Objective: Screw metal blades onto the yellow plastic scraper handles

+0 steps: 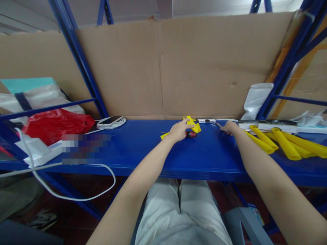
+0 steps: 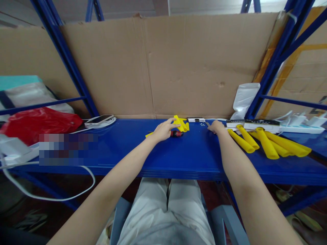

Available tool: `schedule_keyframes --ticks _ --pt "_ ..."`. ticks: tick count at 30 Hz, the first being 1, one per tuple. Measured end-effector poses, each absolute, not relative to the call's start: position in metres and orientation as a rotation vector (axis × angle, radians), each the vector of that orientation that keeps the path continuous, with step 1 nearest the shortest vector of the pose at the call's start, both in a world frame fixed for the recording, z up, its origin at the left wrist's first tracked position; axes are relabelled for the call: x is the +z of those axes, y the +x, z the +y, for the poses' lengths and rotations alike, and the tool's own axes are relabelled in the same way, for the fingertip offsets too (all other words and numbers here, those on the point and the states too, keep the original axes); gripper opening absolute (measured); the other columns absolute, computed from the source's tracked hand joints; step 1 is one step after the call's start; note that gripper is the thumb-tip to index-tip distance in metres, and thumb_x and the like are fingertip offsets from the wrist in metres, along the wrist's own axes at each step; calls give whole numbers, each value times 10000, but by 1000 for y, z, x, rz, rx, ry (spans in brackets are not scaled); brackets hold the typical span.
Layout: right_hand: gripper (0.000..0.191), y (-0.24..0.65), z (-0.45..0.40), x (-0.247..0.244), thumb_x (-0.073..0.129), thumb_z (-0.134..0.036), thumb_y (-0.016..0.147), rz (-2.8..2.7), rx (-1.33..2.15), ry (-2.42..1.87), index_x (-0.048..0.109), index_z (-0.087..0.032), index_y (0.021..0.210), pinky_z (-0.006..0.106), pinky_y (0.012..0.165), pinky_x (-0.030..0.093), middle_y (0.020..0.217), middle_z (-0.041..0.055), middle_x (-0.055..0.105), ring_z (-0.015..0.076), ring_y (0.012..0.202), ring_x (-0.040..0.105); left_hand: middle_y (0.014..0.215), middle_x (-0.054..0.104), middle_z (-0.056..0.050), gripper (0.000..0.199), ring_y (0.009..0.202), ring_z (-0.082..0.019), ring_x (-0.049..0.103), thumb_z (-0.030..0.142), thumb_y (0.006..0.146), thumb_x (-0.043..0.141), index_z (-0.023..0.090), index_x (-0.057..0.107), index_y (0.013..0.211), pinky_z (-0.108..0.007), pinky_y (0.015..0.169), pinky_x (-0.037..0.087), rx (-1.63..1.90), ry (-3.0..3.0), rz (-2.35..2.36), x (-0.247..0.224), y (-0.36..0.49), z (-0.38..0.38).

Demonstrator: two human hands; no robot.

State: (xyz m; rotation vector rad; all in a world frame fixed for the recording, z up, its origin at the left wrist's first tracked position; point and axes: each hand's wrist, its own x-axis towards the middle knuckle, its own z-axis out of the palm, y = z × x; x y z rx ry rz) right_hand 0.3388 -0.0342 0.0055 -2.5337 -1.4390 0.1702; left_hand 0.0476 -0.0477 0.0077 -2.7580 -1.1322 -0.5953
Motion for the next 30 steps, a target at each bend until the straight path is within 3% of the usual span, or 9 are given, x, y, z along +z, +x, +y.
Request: schedule_keyframes --ticks 3,13,16,20,24,30 --pt "383 341 -32 3 605 -432 895 -1462 100 -2510 736 -81 814 310 497 498 492 104 594 220 475 608 1553 458 -52 574 1345 -252 539 29 862 502 307 634 1347 -408 1090 479 -602 -2759 -1126 7 47 -47" --pt "274 333 -40 10 594 -297 892 -1452 196 -2553 737 -64 912 285 566 520 582 85 629 201 529 633 1556 458 -43 572 1356 -251 530 25 859 494 305 644 1334 -405 1097 472 -588 -2767 -1148 10 48 -50" --pt "308 334 -39 11 584 -306 899 -1487 162 -2573 736 -41 934 314 643 544 694 155 692 251 669 698 1557 459 -42 581 1357 -250 530 26 856 496 308 632 1346 -409 1096 475 -587 -2765 -1156 10 48 -50" --pt "353 328 -37 14 588 -339 899 -1597 -137 -2447 725 -42 1033 368 826 541 969 248 726 334 991 705 1550 477 -45 592 1374 -244 515 23 843 500 297 621 1353 -413 1113 460 -626 -2771 -1135 7 48 -46" --pt "379 304 -35 14 562 -255 890 -1830 -213 -1994 663 -99 1220 367 943 512 1129 192 714 286 1090 673 1525 513 -65 624 1392 -221 497 3 823 498 251 568 1391 -394 1150 419 -759 -2820 -1087 3 51 -42" --pt "549 266 -31 2 524 -83 828 -2179 -278 -1339 603 -150 1367 456 1132 403 1428 140 583 270 1339 530 1296 678 -164 489 1219 -279 638 57 829 545 144 544 1311 -412 1022 513 -837 -2872 -1177 3 54 -42"
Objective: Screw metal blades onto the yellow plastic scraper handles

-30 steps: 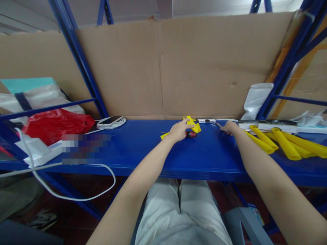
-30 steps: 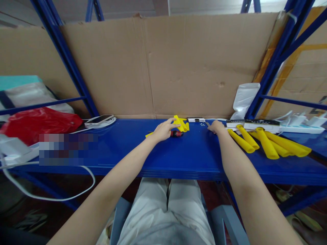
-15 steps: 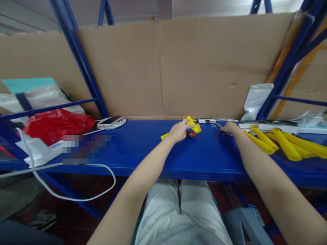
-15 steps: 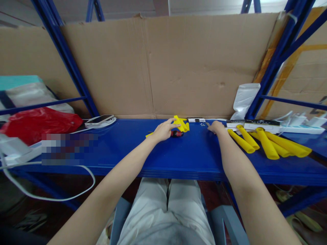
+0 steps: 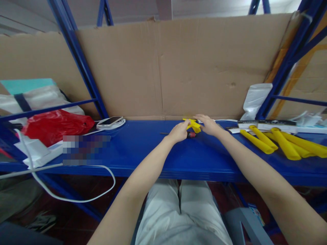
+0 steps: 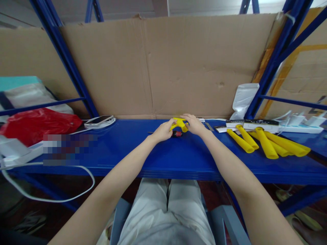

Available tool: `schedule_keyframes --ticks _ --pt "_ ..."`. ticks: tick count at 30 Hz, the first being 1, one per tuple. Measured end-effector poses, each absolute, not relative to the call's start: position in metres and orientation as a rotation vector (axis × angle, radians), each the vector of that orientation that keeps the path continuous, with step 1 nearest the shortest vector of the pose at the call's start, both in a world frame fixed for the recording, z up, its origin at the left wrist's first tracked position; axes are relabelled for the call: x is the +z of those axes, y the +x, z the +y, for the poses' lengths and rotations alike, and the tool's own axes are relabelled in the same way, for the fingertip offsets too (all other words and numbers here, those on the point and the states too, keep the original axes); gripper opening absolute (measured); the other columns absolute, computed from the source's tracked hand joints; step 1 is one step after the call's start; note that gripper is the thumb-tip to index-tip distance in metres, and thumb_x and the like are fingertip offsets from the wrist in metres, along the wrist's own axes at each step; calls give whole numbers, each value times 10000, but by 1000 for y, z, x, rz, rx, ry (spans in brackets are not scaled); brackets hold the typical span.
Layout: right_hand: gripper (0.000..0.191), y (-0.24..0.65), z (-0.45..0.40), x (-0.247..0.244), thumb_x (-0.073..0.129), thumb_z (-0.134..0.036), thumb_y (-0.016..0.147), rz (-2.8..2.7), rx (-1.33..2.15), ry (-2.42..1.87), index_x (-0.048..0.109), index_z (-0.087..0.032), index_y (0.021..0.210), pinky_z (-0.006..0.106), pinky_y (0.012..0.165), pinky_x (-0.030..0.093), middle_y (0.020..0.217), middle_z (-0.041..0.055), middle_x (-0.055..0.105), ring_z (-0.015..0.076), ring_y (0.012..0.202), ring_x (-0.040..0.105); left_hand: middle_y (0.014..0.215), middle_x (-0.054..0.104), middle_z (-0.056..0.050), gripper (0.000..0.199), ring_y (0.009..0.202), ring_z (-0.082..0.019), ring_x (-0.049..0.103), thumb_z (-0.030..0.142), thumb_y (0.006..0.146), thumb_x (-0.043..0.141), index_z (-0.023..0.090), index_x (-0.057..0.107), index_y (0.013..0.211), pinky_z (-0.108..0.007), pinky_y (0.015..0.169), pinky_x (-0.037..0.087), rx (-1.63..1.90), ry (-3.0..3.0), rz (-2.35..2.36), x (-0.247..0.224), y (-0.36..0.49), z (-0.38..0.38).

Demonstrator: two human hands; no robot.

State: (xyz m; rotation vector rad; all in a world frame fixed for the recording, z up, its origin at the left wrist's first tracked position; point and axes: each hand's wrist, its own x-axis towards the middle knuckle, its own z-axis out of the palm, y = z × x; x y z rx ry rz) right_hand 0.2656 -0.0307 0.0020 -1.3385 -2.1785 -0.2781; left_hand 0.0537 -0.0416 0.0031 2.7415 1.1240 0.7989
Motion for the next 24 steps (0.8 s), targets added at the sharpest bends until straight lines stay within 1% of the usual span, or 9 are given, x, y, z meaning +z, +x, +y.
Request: schedule_keyframes --ticks 3,7,10,13,15,17,19,21,24 --pt "533 259 -29 -1 546 -85 829 -2238 -263 -1280 632 -169 1349 465 1113 423 1457 134 563 279 1331 540 1296 677 -161 459 1218 -271 638 27 809 538 138 576 1253 -410 1048 498 816 2778 1039 1 54 -40" --pt "458 262 -28 0 583 -116 839 -2272 -256 -1254 689 -199 1277 470 1089 441 1421 115 600 283 1298 569 1338 667 -106 521 1269 -227 608 -13 783 506 182 617 1252 -417 1131 441 879 2831 879 -5 55 -34" --pt "397 265 -28 2 559 -128 856 -2261 -247 -1239 724 -189 1213 442 1086 446 1363 109 646 265 1271 588 1389 638 -92 593 1318 -211 572 -29 769 501 206 621 1300 -413 1178 392 900 2855 827 -7 57 -31" --pt "324 266 -28 4 515 -157 895 -2150 -233 -1286 751 -183 1116 402 1073 451 1256 106 706 244 1211 622 1421 614 -84 606 1356 -202 539 -41 774 490 212 634 1306 -406 1200 366 887 2873 846 -6 57 -31" --pt "289 266 -27 5 491 -184 924 -1978 -202 -1426 749 -168 1054 371 1016 481 1156 121 736 244 1127 660 1440 598 -88 603 1367 -202 527 -48 777 485 204 643 1301 -402 1206 358 887 2867 898 -5 57 -32" --pt "261 267 -24 3 493 -196 938 -1755 -108 -1609 725 -138 1040 339 918 517 1069 140 746 239 1011 694 1454 585 -98 603 1373 -206 523 -52 776 483 189 644 1304 -400 1208 355 896 2849 968 -4 56 -32" --pt "246 269 -18 -1 517 -182 933 -1540 60 -1736 684 -109 1100 296 806 540 1026 145 747 207 880 711 1451 587 -99 601 1372 -209 524 -50 776 482 183 644 1306 -402 1208 356 906 2836 1025 -3 55 -31" --pt "286 269 -12 -7 545 -158 920 -1390 229 -1798 634 -96 1184 254 715 542 1011 135 747 165 775 704 1438 600 -93 599 1368 -214 528 -42 779 488 195 644 1306 -420 1202 363 914 2829 1066 -4 53 -29" --pt "318 268 -4 -16 572 -138 898 -1316 320 -1849 617 -95 1209 230 678 536 987 117 747 144 742 691 1436 604 -75 609 1369 -220 528 -30 779 501 234 642 1309 -453 1191 376 921 2818 1108 -6 51 -26"
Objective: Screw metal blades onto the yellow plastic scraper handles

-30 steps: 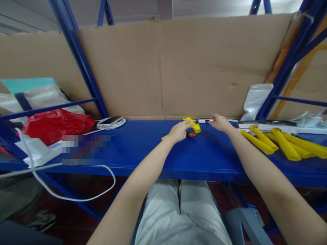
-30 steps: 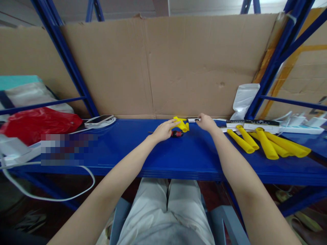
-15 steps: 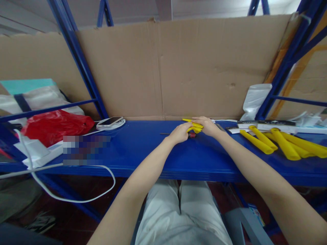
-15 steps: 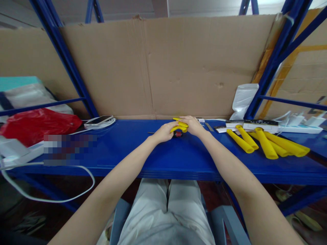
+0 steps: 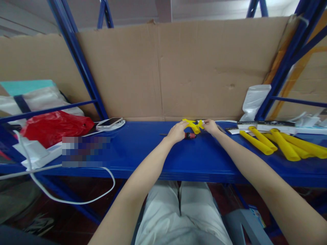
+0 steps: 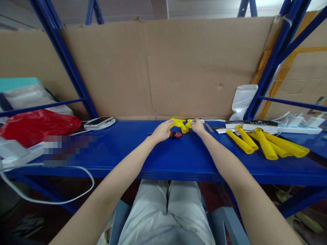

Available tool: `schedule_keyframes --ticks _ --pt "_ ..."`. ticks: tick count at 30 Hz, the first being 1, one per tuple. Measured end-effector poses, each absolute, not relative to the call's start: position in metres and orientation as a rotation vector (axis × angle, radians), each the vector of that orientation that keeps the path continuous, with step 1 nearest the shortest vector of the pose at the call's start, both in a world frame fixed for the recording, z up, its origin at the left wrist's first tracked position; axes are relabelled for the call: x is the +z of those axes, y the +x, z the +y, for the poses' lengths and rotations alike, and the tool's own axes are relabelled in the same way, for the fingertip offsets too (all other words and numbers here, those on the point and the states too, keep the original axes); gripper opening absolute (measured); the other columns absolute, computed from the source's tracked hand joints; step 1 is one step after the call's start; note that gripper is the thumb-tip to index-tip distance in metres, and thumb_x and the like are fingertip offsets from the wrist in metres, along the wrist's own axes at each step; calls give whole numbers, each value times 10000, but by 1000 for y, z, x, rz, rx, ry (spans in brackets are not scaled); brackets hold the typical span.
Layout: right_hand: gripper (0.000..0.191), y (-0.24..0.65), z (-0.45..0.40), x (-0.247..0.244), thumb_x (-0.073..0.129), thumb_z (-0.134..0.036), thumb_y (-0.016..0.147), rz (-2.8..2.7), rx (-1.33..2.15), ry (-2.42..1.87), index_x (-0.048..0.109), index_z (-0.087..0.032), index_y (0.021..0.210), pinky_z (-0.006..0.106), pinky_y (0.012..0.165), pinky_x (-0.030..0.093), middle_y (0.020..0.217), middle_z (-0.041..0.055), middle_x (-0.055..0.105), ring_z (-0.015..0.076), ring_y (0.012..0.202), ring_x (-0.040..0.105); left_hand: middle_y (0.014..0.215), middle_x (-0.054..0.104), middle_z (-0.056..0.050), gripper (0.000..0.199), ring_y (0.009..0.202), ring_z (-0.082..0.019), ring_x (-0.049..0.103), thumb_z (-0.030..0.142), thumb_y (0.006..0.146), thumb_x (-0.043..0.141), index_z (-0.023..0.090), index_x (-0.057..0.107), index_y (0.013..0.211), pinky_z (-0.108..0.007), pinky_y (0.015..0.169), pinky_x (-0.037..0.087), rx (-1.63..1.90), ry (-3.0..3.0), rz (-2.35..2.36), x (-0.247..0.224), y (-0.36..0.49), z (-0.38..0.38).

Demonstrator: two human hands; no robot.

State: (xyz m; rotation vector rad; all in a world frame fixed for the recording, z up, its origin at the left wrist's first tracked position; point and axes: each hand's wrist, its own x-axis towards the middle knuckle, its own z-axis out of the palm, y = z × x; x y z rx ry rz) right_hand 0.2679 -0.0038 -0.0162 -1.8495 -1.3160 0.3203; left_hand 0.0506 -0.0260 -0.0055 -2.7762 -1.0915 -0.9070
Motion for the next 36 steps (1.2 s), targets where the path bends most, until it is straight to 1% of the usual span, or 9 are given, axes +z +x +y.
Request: schedule_keyframes --ticks 3,6,9,12,19,23,29,32,36 --pt "323 264 0 -20 579 -145 892 -1331 300 -1882 631 -93 1207 240 739 538 1009 128 746 168 843 703 1445 595 -72 593 1373 -216 523 -25 784 503 231 646 1299 -440 1189 379 -906 -2766 -1111 -7 49 -24" --pt "336 260 -3 -20 545 -188 926 -1501 236 -1967 637 -93 1234 281 860 529 1096 159 737 216 1015 698 1440 599 -77 573 1371 -211 525 -21 787 505 220 652 1286 -425 1189 382 -916 -2765 -1104 -8 49 -22" --pt "314 257 -9 -20 484 -228 960 -1785 57 -2043 692 -134 1176 393 995 487 1265 173 683 287 1210 622 1432 607 -74 581 1373 -207 522 -23 781 510 223 648 1288 -423 1188 386 -928 -2773 -1077 -9 49 -20" --pt "353 258 -12 -21 421 -238 980 -1928 -69 -2073 706 -189 1182 506 1029 460 1374 148 627 327 1302 551 1430 607 -87 561 1372 -216 523 -9 784 524 206 649 1288 -421 1189 385 -948 -2779 -1072 -11 50 -17" --pt "451 267 -8 -31 354 -295 1010 -2000 39 -1983 604 -248 1383 505 1065 438 1445 102 583 306 1324 539 1420 615 -93 532 1364 -230 534 -3 788 542 206 669 1261 -437 1190 384 -992 -2809 -1024 -12 50 -16" --pt "415 275 0 -36 402 -337 1003 -2027 61 -1903 654 -276 1327 443 1067 443 1406 74 620 274 1289 568 1425 610 -99 539 1367 -231 531 -12 788 536 199 666 1266 -437 1189 384 -982 -2808 -1027 -10 51 -18" --pt "405 284 5 -37 445 -348 983 -2035 72 -1871 687 -239 1289 396 1048 456 1352 91 657 255 1235 607 1421 611 -113 513 1354 -225 543 -15 796 541 177 671 1253 -415 1192 378 -975 -2802 -1042 -10 51 -20" --pt "403 281 -1 -34 460 -352 971 -2031 30 -1910 692 -241 1281 413 1035 468 1343 101 661 270 1237 608 1406 624 -107 491 1340 -230 556 8 803 562 188 672 1246 -427 1186 385 -982 -2799 -1031 -11 52 -19" --pt "407 272 -13 -26 424 -332 977 -2053 -53 -1991 705 -225 1250 506 1017 471 1354 140 644 330 1270 579 1391 636 -87 478 1327 -224 566 23 807 572 210 672 1235 -434 1180 393 -988 -2798 -1016 -12 52 -18"
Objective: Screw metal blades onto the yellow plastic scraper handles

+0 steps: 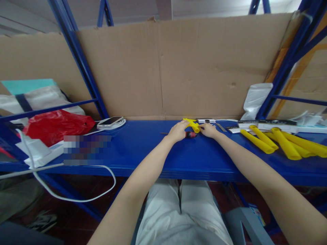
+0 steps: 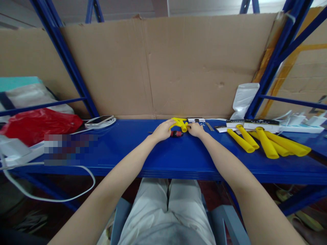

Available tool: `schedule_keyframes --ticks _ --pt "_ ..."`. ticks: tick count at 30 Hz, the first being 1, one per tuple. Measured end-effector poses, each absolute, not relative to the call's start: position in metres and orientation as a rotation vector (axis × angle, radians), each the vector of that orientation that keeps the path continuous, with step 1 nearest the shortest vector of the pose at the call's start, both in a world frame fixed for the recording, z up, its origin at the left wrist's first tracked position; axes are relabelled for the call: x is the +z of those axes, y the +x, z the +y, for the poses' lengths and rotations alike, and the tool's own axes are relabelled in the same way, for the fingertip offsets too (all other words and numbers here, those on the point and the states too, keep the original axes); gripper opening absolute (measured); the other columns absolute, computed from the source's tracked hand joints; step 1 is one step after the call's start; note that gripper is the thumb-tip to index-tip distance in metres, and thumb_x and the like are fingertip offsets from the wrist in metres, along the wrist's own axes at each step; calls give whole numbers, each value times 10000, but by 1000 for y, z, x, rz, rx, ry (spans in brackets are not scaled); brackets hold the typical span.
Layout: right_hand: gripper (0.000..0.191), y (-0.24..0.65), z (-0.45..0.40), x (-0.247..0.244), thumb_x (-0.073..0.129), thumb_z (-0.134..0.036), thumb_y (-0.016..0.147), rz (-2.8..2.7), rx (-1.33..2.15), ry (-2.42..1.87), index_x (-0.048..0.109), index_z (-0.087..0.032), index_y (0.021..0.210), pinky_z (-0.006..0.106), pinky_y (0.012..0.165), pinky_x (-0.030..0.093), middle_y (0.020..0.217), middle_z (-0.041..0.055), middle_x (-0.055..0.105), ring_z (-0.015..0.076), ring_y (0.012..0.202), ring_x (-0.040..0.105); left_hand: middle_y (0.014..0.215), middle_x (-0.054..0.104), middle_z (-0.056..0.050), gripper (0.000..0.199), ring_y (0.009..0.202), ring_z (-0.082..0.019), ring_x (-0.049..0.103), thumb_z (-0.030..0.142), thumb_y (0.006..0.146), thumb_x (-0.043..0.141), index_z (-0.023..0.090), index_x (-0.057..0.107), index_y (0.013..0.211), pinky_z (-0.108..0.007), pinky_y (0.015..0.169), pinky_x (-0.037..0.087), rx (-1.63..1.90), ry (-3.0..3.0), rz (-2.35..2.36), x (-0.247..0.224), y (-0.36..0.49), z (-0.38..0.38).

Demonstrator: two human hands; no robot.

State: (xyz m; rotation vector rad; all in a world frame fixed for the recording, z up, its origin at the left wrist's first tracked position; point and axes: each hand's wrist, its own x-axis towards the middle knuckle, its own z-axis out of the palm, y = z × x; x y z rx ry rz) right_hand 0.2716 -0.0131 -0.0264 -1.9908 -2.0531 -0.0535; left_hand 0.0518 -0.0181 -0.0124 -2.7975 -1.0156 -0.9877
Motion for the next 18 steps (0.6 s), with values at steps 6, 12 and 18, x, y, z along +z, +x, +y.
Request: schedule_keyframes --ticks 6,12,18 --pt "381 264 -21 -18 444 -304 968 -1993 -157 -1968 716 -196 1212 494 1023 472 1323 165 653 326 1267 578 1406 621 -99 493 1331 -221 560 7 800 545 196 664 1241 -427 1178 398 -974 -2805 -1020 -12 52 -19" --pt "307 258 -23 -7 471 -296 971 -1772 150 -1470 732 -138 1006 340 880 532 968 132 761 230 943 710 1458 568 -123 590 1386 -242 503 -19 766 528 184 607 1314 -444 1189 381 -1026 -2852 -1007 -14 51 -15" --pt "263 236 -41 6 651 -276 874 -1538 884 -1181 660 -163 1112 188 453 365 661 16 693 86 469 521 1519 484 -157 749 1427 -256 443 -35 736 482 154 439 1459 -466 1202 356 -1231 -2887 -924 -19 52 -9"
